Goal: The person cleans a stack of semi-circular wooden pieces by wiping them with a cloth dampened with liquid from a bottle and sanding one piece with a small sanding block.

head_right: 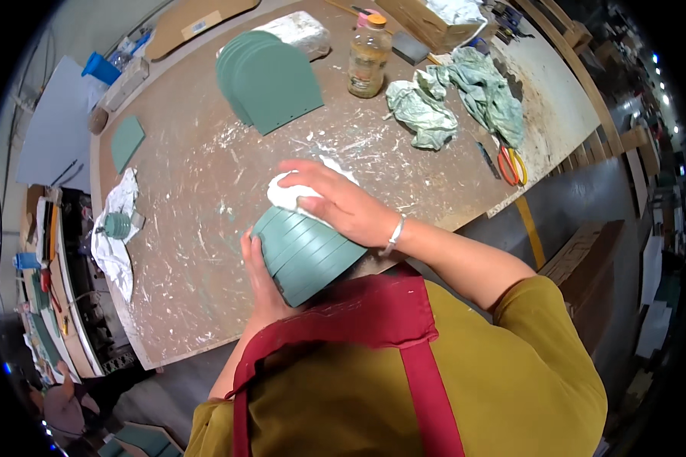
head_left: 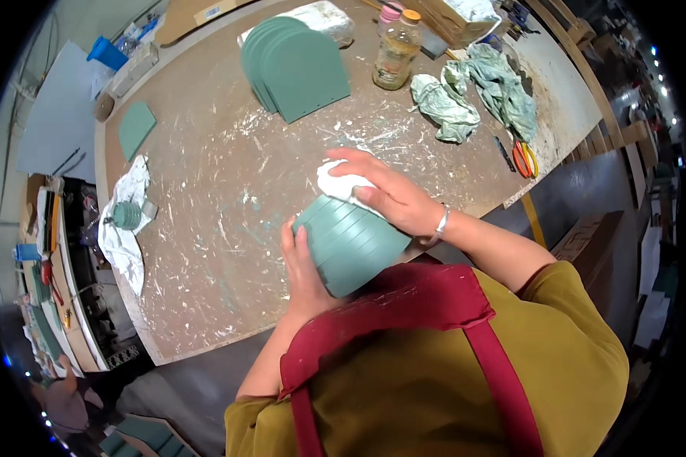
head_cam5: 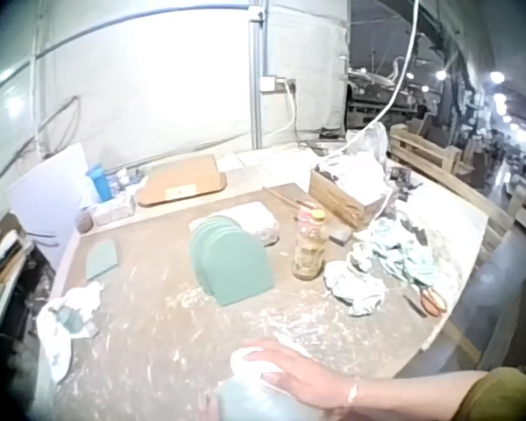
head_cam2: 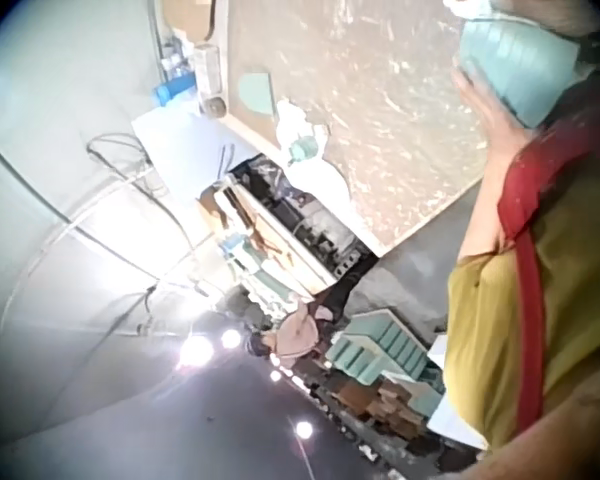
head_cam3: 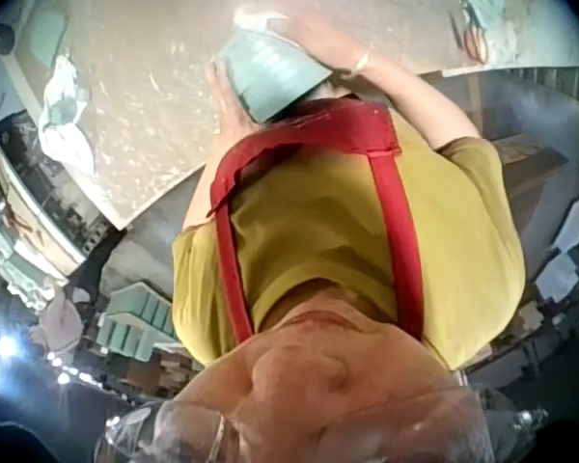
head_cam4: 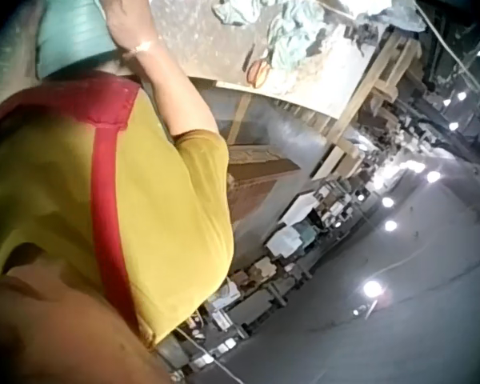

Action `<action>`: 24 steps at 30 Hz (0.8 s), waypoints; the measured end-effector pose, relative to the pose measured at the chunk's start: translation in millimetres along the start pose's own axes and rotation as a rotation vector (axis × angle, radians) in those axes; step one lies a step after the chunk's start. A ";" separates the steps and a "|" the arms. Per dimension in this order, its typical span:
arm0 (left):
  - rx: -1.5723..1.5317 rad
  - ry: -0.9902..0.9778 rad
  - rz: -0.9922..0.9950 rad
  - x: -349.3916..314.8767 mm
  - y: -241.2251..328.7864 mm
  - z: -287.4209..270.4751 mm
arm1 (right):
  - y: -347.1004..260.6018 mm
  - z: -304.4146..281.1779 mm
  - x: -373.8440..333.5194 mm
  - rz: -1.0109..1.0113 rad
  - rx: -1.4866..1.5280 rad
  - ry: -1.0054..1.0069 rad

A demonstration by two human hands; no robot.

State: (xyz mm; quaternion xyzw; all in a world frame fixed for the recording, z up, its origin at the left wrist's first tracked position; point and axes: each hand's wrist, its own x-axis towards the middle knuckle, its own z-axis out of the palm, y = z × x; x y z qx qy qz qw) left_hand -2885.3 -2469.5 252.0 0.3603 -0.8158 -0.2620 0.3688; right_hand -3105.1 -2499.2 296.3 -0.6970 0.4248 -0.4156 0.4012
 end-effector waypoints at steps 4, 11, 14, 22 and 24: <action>0.007 -0.021 0.016 2.3 -3.0 2.4 | 59.7 10.2 -38.4 0.343 0.456 0.276; 0.058 -0.146 -0.033 -8.5 -10.3 -9.2 | 7.8 -33.6 -8.4 0.116 0.004 0.268; 0.073 -0.179 -0.059 -17.9 -18.5 -8.8 | -18.4 -15.0 0.7 -0.296 -0.435 -0.092; -0.036 -0.297 -0.208 -4.8 -8.8 -18.4 | 113.9 -38.9 -71.1 0.582 0.411 0.374; 0.022 -0.313 -0.294 -10.0 -6.2 -24.7 | 98.7 -68.9 -53.6 0.569 0.723 0.471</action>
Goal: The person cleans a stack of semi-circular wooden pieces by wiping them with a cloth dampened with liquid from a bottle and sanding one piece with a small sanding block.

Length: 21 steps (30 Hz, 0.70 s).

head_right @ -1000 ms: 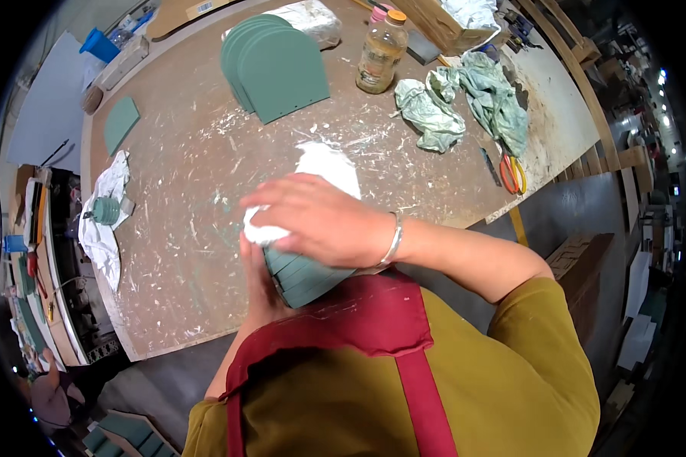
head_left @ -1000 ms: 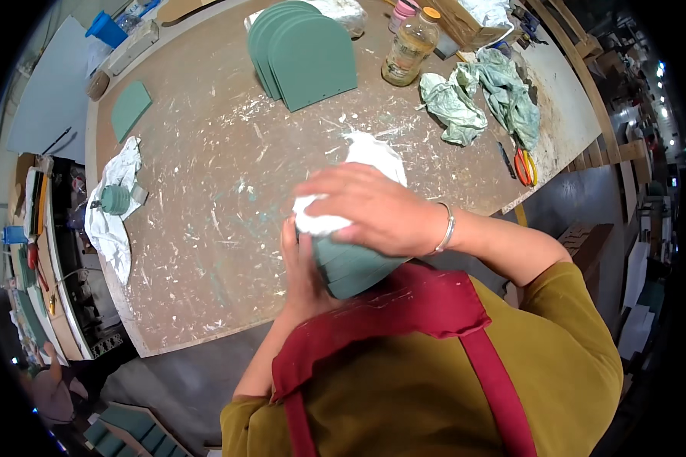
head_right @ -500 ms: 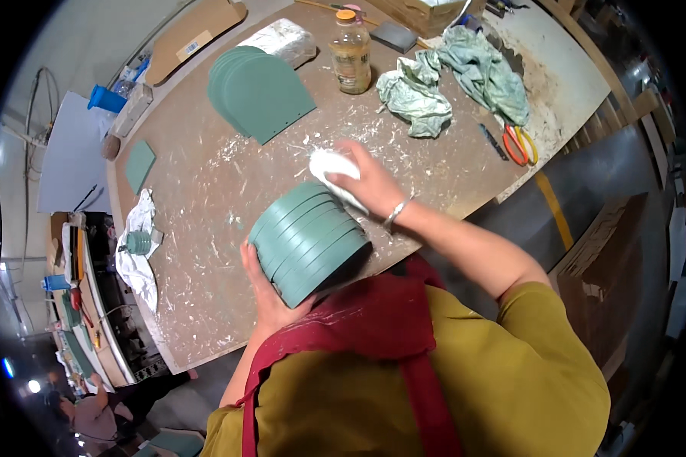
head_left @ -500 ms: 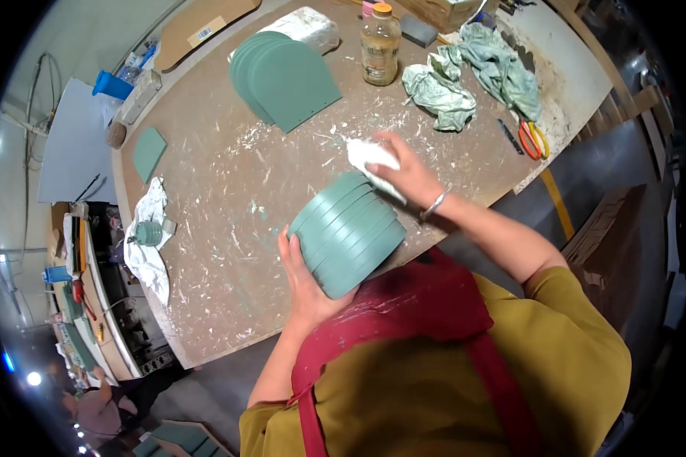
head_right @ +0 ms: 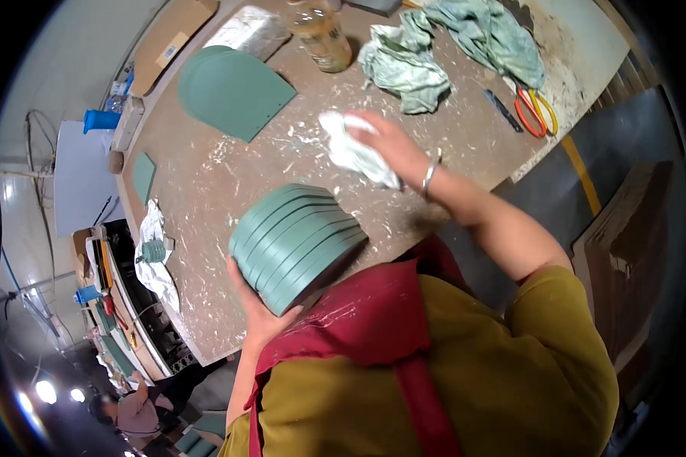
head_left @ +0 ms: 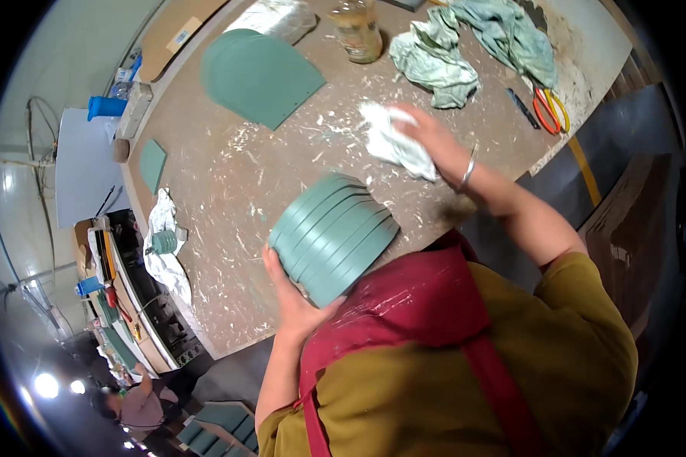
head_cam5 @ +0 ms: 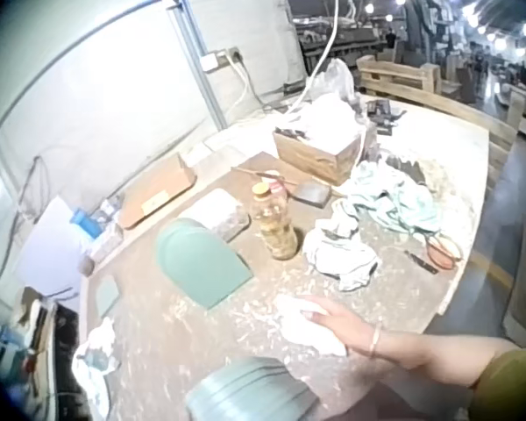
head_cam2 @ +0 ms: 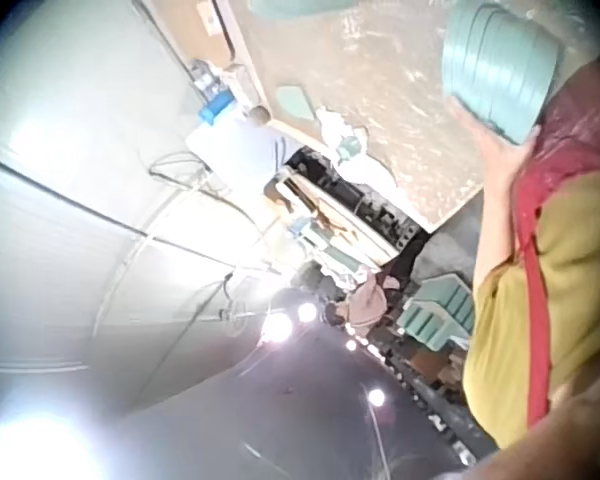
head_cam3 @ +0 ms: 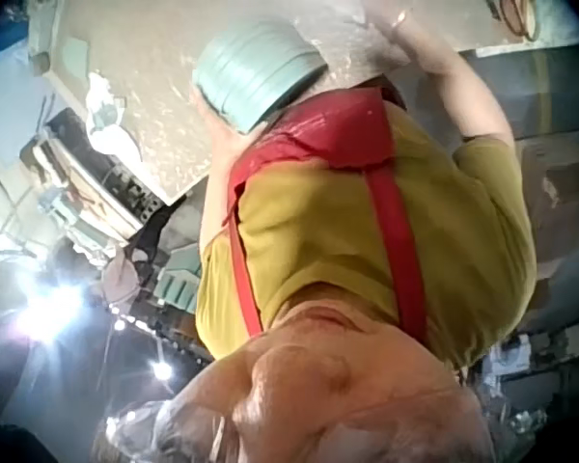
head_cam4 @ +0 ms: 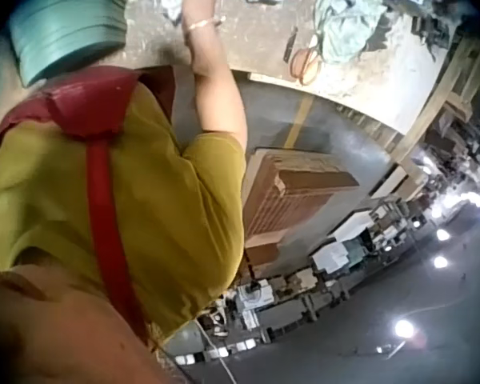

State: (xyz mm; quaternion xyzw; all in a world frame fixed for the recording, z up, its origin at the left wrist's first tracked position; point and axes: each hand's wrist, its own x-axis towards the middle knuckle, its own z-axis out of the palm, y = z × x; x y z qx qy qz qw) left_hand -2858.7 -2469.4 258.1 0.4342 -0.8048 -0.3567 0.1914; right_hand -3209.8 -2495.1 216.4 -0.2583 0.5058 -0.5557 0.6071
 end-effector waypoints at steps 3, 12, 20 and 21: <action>-0.024 -0.043 -0.025 2.4 1.0 -5.7 | -21.3 5.4 22.2 -0.168 0.037 -0.105; 0.152 -0.023 0.026 4.6 15.4 -3.6 | -19.1 -101.8 45.6 -0.774 -1.568 0.379; 0.252 -0.023 0.114 6.2 16.4 -5.5 | -94.7 -131.8 86.5 -0.498 -1.682 0.427; 0.245 -0.021 0.110 6.0 16.8 -5.6 | -87.1 -110.5 77.5 -0.698 -1.531 0.410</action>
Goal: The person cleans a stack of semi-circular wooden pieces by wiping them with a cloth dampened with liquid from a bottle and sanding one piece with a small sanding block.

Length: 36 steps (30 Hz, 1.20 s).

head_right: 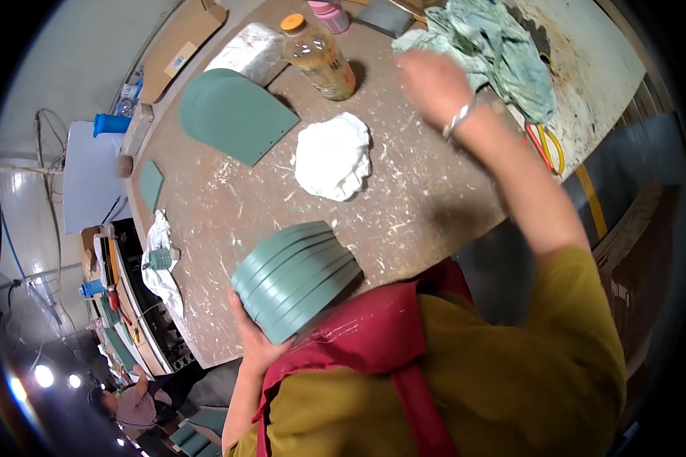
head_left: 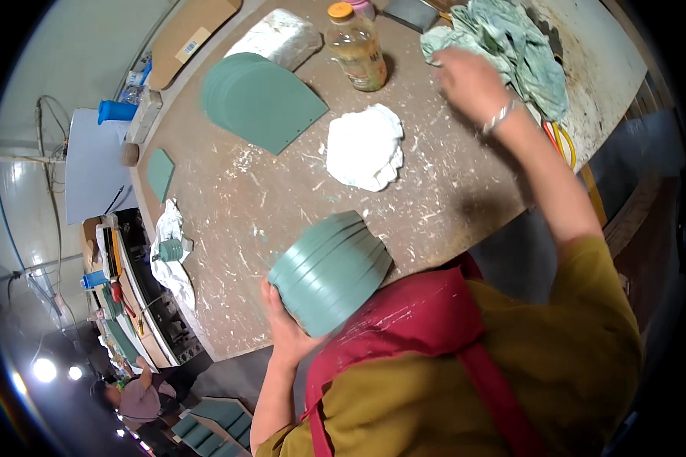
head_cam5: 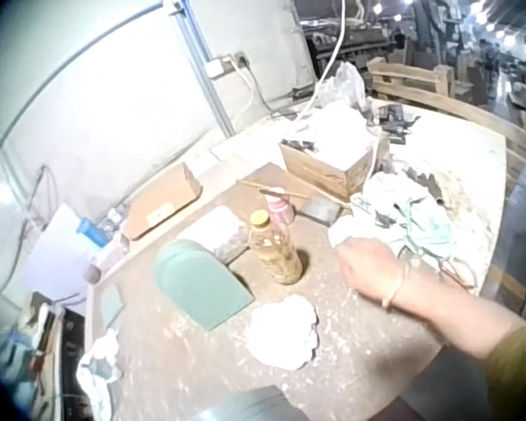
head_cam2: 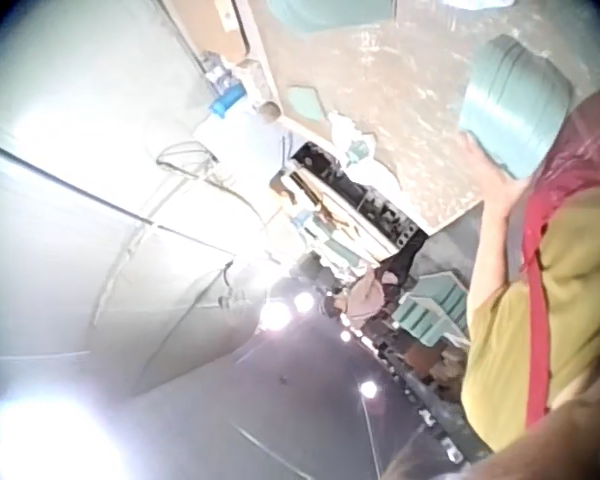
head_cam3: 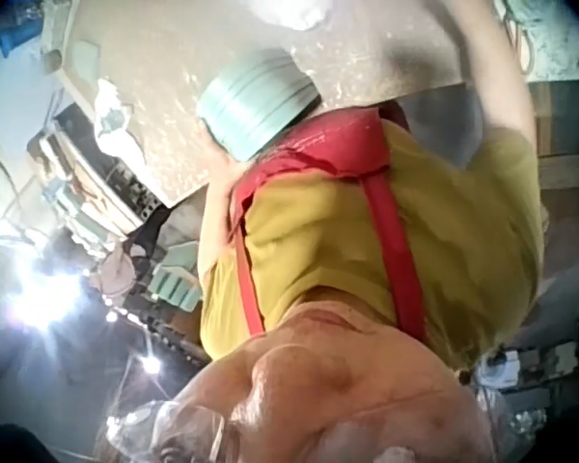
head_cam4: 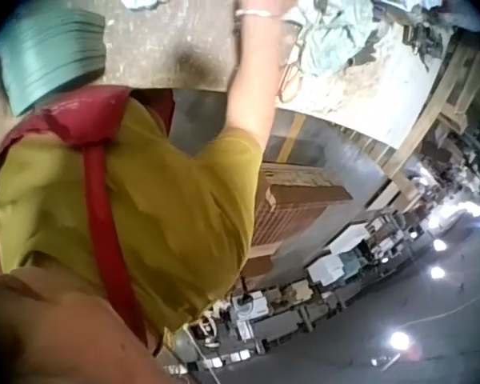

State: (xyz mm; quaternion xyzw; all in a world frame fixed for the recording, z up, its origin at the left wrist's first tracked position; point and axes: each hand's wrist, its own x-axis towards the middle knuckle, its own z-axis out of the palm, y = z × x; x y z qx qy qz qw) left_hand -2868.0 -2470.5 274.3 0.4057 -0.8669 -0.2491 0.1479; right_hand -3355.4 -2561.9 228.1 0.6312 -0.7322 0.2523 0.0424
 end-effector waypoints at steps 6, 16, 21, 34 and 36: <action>-0.018 0.046 0.054 7.2 4.2 0.7 | -27.8 48.2 13.7 0.447 0.732 -0.011; -0.064 0.077 0.061 6.3 2.2 2.4 | -50.3 90.4 82.8 0.085 1.002 -0.012; -0.087 0.121 0.058 3.3 2.3 7.5 | -47.3 -38.9 65.4 -0.088 0.234 -0.568; -0.061 0.177 0.086 5.0 0.2 6.6 | -92.8 -95.0 58.3 -0.593 -0.476 -0.759; -0.074 0.185 0.086 5.2 -0.1 7.3 | -101.4 -96.7 61.4 -0.628 -0.473 -0.724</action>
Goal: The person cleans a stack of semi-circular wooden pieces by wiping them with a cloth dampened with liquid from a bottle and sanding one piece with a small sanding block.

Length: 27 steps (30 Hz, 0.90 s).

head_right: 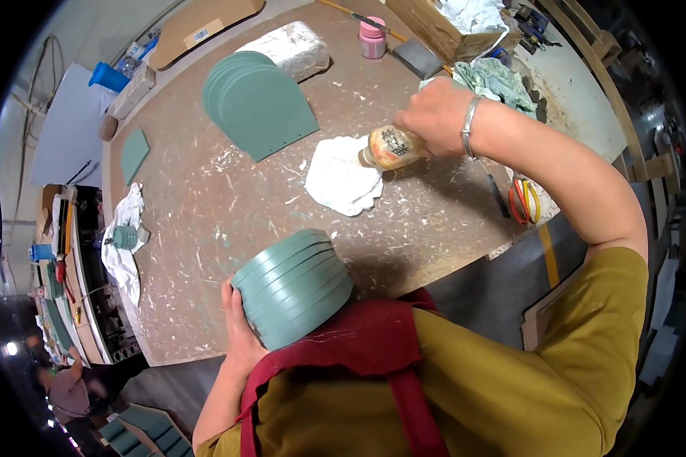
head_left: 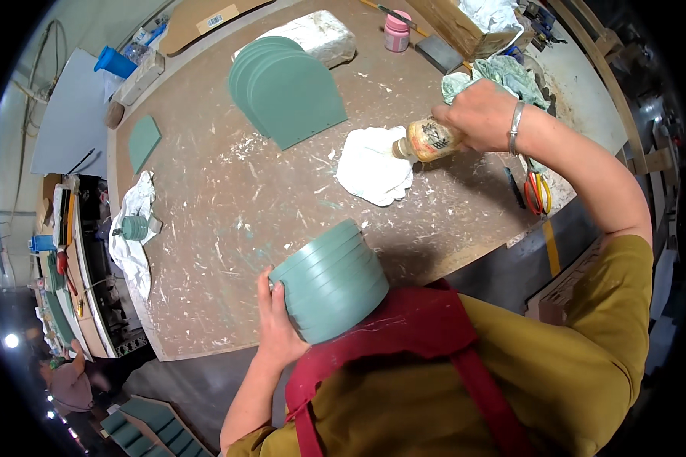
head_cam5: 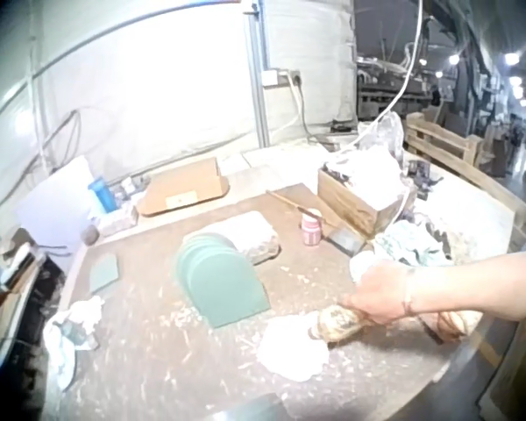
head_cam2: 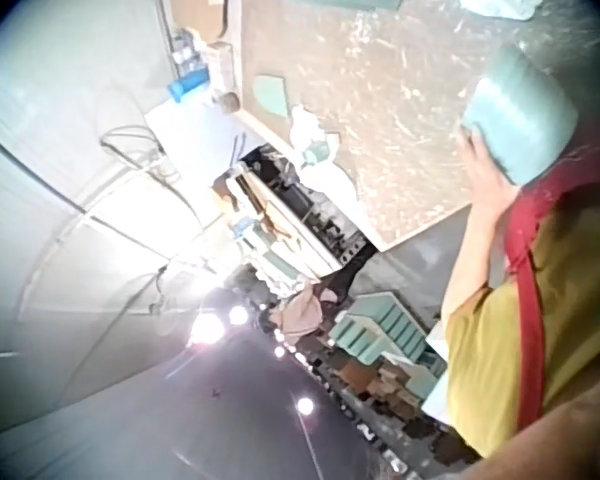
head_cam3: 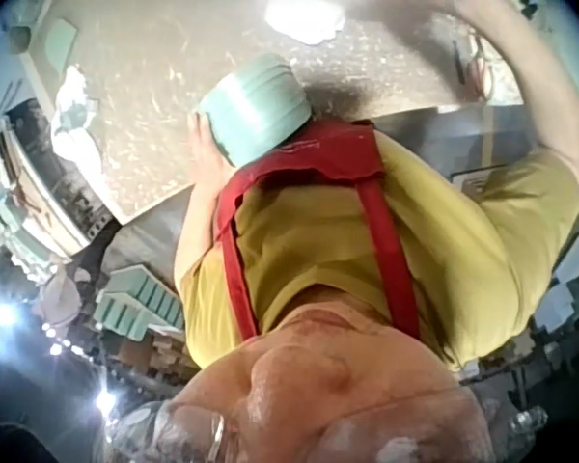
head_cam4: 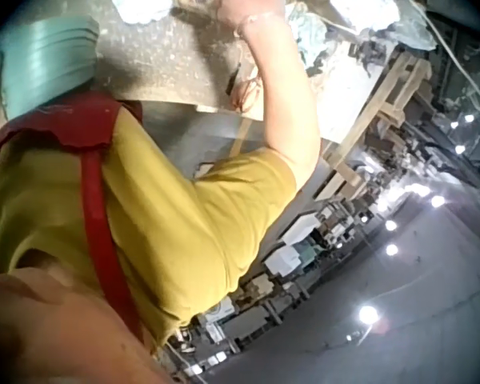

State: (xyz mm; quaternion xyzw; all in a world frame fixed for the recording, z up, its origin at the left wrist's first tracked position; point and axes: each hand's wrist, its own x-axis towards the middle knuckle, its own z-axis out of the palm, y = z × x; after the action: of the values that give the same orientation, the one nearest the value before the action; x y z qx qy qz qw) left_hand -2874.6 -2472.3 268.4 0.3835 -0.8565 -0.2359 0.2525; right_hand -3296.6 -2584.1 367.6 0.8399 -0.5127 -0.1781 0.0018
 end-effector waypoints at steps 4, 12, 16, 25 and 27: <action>-0.001 0.013 -0.001 0.5 1.9 -0.2 | -5.1 -10.6 -3.9 -0.023 -0.043 -0.062; -0.047 0.030 -0.007 -0.4 1.1 2.4 | -18.2 -23.1 -1.7 0.019 -0.071 -0.080; -0.093 0.022 -0.066 -2.7 2.2 3.2 | -11.9 -22.3 3.2 0.037 -0.123 -0.087; -0.140 -0.051 -0.099 -3.1 2.7 -0.1 | -9.9 -23.7 -2.6 0.015 -0.150 -0.074; -0.173 -0.071 -0.129 -6.6 -1.0 2.9 | -11.9 -23.0 -3.8 0.025 -0.148 -0.027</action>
State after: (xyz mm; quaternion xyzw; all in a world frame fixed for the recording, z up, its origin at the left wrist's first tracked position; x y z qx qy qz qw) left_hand -2872.0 -2467.1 264.0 0.4058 -0.8149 -0.3382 0.2385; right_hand -3281.0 -2579.3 388.1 0.8286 -0.5085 -0.2267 0.0592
